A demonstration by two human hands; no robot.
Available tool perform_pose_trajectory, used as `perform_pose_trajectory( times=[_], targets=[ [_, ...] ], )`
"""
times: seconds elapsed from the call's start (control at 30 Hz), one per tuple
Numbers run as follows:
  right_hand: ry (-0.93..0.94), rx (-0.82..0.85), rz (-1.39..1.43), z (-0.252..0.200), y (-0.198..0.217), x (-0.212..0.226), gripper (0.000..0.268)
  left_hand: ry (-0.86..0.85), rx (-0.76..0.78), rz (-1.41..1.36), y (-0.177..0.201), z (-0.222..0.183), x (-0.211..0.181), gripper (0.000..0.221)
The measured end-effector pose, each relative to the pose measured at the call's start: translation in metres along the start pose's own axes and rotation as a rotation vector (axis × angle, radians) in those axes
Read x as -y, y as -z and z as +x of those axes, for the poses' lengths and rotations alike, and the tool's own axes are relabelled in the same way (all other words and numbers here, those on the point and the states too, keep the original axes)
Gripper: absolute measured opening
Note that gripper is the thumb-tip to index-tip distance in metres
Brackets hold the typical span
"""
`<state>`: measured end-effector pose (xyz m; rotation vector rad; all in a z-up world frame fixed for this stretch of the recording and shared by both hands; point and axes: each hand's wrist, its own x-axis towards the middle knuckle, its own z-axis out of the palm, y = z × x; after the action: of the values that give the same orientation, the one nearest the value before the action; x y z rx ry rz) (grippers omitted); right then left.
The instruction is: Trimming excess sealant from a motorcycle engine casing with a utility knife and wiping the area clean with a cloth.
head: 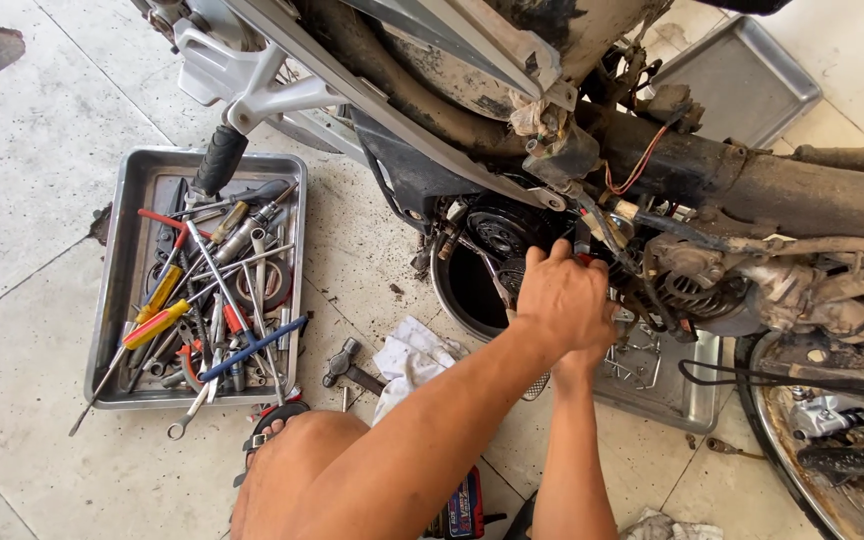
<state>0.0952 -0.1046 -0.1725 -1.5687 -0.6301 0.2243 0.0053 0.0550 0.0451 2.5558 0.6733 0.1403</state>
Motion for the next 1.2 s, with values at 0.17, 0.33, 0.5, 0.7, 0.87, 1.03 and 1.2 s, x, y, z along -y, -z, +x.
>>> perform_pose_trajectory(
  times=[0.17,0.33,0.5,0.7,0.87,1.03,1.2],
  targets=[
    [0.011,0.0,0.005,-0.005,0.002,0.001,0.025,-0.037,-0.042,0.057,-0.002,-0.002,0.0,0.045],
    [0.023,-0.004,0.014,-0.005,0.006,0.001,0.025,0.025,-0.001,0.037,-0.001,0.002,0.003,0.046],
    [0.013,-0.014,0.025,-0.015,0.007,0.001,0.024,0.104,0.005,-0.003,0.009,0.003,0.002,0.062],
    [0.004,-0.019,0.034,-0.023,0.011,0.01,0.024,0.126,-0.001,-0.039,0.002,0.009,0.008,0.062],
    [-0.002,-0.027,0.037,-0.029,0.012,0.01,0.024,0.127,-0.013,-0.075,0.0,0.01,0.01,0.064],
    [0.002,-0.039,0.043,-0.029,0.013,0.016,0.024,0.116,-0.021,-0.093,0.002,0.006,0.006,0.063],
    [0.004,-0.033,0.056,-0.029,0.01,0.015,0.023,0.097,-0.007,-0.078,-0.001,0.009,0.012,0.068]
  ],
)
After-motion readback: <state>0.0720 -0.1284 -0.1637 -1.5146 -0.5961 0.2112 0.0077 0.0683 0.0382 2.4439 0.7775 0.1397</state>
